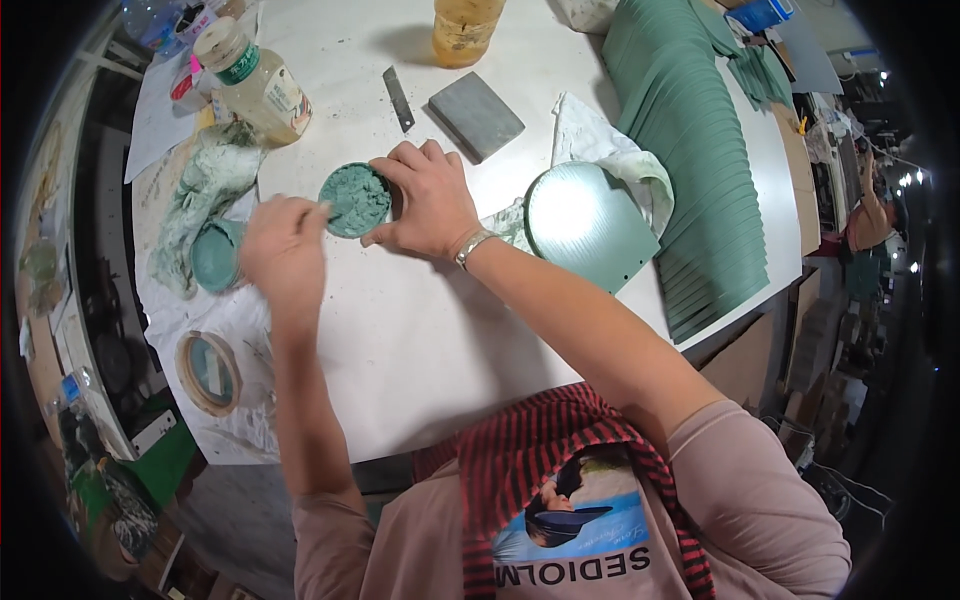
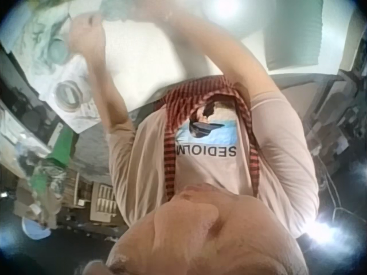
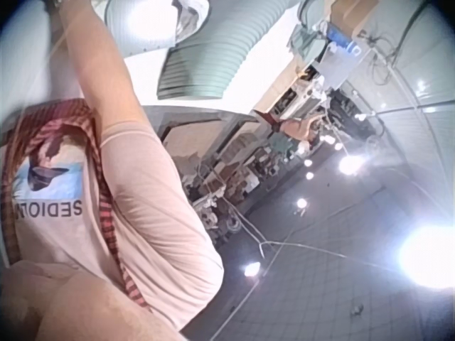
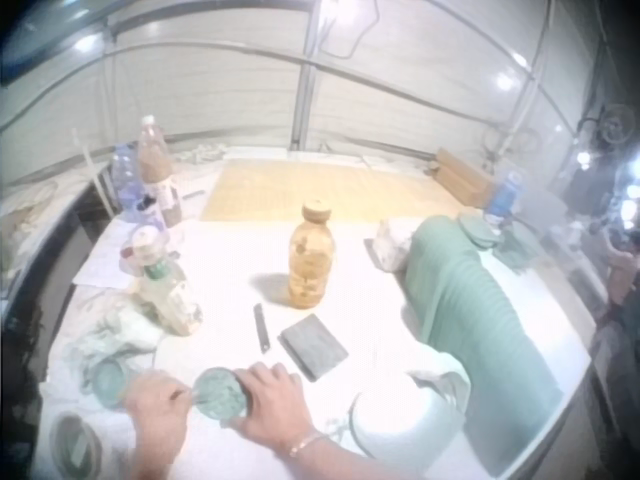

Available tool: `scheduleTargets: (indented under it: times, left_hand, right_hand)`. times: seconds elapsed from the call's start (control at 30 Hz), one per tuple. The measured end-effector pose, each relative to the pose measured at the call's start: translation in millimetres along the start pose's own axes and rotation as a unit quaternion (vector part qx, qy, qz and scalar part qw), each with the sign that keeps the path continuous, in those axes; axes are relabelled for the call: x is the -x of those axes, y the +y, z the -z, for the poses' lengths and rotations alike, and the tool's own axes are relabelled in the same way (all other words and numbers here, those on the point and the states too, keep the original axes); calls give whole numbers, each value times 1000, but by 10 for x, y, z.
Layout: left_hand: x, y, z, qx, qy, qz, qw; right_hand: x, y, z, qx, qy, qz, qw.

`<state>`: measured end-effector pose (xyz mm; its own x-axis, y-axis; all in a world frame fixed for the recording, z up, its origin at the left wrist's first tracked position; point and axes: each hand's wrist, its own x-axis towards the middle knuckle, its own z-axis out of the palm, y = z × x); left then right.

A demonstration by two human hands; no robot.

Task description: The recorder is applying a green putty-like substance to a wood furniture component, scraping it, and cleaning the component with a cloth.

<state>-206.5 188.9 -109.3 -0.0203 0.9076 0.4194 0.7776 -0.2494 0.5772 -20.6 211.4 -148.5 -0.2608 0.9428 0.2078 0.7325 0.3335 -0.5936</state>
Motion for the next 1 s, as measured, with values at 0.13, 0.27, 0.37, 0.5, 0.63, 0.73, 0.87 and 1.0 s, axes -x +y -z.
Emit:
scheduleTargets:
  times: [0.13,0.27,0.37,0.5,0.63,0.73,0.87,1.0]
  left_hand:
    - [-2,3,-39,-3,-22,-2,1000]
    - [35,15,-9,35,-8,22,999]
    - [74,40,-22,26,-32,-4,999]
    - [92,131,90,13,-17,-78,997]
    - [261,86,49,-2,-31,-139,990]
    - [365,24,-6,-41,-27,-170,984]
    - [429,73,-50,-84,4,-203,976]
    - [530,52,-44,-73,8,-226,971]
  right_hand:
    - [17,34,-28,5,0,0,1000]
    - [14,-7,-15,0,-10,0,1000]
    - [16,2,-8,4,6,4,1000]
    - [19,7,12,0,-5,-1,1000]
    - [11,12,10,14,-12,-6,1000]
    - [9,-16,0,18,-8,-2,1000]
    - [9,-1,-15,19,2,2,1000]
    - [11,36,-30,16,5,0,1000]
